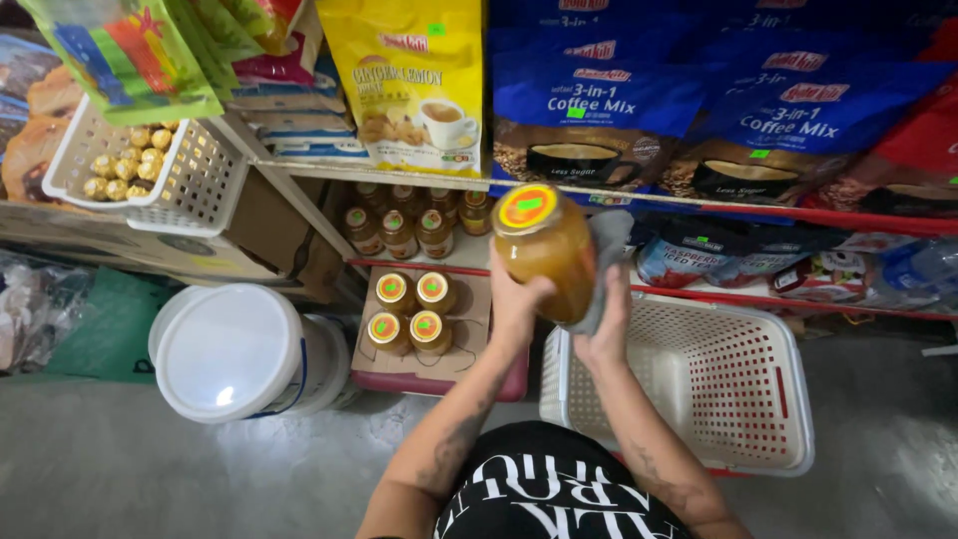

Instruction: Wiping down beverage jars with a cloth and organizing them into a tray on a store shelf.

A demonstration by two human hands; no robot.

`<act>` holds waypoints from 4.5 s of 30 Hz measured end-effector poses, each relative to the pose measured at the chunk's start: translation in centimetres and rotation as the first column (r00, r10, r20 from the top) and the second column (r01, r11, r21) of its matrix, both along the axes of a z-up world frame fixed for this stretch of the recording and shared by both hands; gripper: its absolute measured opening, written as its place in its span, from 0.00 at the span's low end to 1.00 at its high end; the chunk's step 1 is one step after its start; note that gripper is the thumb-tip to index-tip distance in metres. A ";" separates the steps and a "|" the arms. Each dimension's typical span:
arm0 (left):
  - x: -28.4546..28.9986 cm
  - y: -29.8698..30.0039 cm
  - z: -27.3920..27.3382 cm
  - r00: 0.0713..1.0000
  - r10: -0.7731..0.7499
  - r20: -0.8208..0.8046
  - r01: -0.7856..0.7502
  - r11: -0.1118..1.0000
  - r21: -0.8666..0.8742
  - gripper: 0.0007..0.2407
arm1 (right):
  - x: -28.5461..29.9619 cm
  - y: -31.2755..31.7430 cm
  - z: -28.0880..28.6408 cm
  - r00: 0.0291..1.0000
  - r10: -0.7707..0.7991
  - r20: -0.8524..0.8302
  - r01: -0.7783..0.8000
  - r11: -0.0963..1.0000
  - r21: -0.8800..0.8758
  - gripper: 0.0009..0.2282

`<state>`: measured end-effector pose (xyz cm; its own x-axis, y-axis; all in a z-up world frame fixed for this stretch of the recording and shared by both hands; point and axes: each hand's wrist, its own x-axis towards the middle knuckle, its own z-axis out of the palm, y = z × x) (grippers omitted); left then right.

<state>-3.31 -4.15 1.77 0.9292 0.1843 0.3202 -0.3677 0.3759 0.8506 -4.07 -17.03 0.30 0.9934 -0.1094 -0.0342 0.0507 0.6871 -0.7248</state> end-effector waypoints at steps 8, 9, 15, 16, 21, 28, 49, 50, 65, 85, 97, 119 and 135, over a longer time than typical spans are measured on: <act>-0.2 1.3 -3.6 0.972 -0.226 -0.060 0.210 0.958 -0.197 0.37 | 2.5 -0.7 0.7 0.920 0.102 0.378 0.286 0.485 -0.826 0.27; -0.6 1.4 -3.4 0.964 -0.259 -0.053 0.245 0.951 -0.190 0.37 | 4.2 -0.9 1.7 0.943 0.060 0.328 0.223 0.618 -0.754 0.27; 1.7 2.4 -5.1 0.974 -0.218 -0.057 0.208 0.968 -0.143 0.38 | 2.6 -0.9 -1.8 0.980 0.137 0.142 -0.062 0.897 -0.437 0.26; 1.5 2.5 -5.8 0.973 -0.223 -0.064 0.213 0.967 -0.142 0.38 | 1.6 -0.3 -1.3 0.982 0.131 0.136 -0.060 0.899 -0.434 0.26; 2.1 3.3 -5.7 0.957 -0.292 -0.007 0.270 0.896 -0.352 0.41 | -0.7 0.9 -0.2 0.900 0.127 0.417 0.203 0.724 -0.659 0.28; 2.3 4.6 0.2 0.939 -0.323 0.118 0.339 0.926 -0.166 0.48 | -0.3 1.1 -1.8 0.934 0.333 -0.130 -0.287 0.914 0.287 0.25; 2.7 2.2 -7.5 0.989 -0.110 0.094 0.143 0.859 -0.492 0.27 | 3.2 0.8 -9.4 0.919 0.382 -0.098 -0.386 0.922 -0.028 0.21; 3.2 2.3 -7.4 0.994 -0.090 0.055 0.105 0.816 -0.568 0.28 | 1.2 3.2 -11.6 0.996 0.083 0.024 -0.069 0.928 -0.366 0.22; 3.2 9.4 -9.2 0.951 -0.294 -0.096 0.160 0.734 -0.661 0.33 | -1.6 11.8 0.0 0.981 -0.194 -0.004 0.193 0.980 -0.046 0.25; -1.8 9.7 -11.3 0.983 -0.180 -0.023 0.177 0.925 0.335 0.22 | -4.0 11.7 2.7 0.703 0.194 0.684 0.707 -0.291 -0.644 0.15; -8.3 3.8 -7.6 0.954 -0.292 -0.070 0.274 0.941 -0.199 0.26 | -11.5 4.4 4.6 0.969 -0.013 0.247 0.209 0.577 -0.789 0.24; -13.4 0.6 4.5 0.991 -0.057 0.122 0.029 0.976 0.215 0.42 | -13.1 -1.5 -0.9 0.993 0.115 -0.026 -0.107 0.970 0.221 0.23; -10.9 2.6 -0.6 0.975 -0.220 0.033 0.223 0.967 -0.122 0.42 | -4.4 -4.0 -11.4 0.991 -0.017 -0.135 -0.072 0.777 -0.626 0.22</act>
